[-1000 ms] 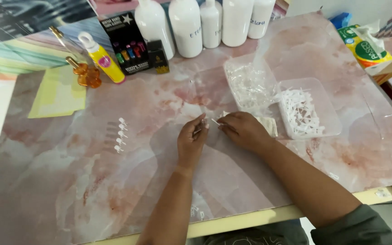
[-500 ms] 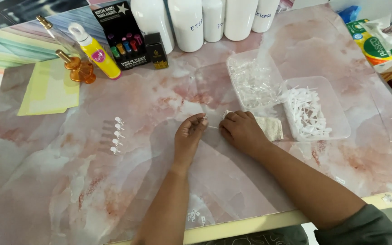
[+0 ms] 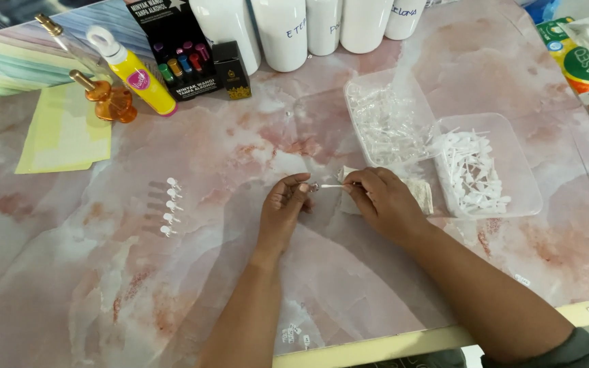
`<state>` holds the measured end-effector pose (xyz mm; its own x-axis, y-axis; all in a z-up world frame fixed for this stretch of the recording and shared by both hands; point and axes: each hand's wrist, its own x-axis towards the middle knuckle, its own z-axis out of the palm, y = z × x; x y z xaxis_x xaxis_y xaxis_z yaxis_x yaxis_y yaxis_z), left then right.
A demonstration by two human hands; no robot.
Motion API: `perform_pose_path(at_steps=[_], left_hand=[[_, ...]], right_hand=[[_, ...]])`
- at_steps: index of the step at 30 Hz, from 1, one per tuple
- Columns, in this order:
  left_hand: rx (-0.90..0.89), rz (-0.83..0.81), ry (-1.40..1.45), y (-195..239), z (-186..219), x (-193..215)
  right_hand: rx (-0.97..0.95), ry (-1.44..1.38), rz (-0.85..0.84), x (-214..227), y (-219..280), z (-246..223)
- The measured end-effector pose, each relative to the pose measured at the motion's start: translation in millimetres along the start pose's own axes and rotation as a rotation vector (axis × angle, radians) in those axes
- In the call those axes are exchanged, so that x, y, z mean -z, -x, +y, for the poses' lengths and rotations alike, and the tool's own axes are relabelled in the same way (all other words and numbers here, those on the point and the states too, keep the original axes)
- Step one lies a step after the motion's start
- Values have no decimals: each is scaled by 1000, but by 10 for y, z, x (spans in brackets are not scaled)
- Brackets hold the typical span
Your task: Assembling perfume sprayer heads by manually inserting plastic dip tubes into the sprayer mechanism.
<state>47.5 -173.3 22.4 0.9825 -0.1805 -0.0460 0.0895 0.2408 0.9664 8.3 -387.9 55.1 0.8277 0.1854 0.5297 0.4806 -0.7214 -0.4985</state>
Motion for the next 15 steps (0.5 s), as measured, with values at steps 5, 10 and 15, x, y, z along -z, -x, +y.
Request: perform_pose_path(at_steps=[5,10,15], left_hand=[[17,-15,-10,-16,-47,23],[19,-55,-22,1,-35,9],[26,-74,-31,12,4,-1]], right_hand=[[10,13,7,15,14,-16],[3,-3,13,13,5,-35],[18,-3,-2,10,8,-19]])
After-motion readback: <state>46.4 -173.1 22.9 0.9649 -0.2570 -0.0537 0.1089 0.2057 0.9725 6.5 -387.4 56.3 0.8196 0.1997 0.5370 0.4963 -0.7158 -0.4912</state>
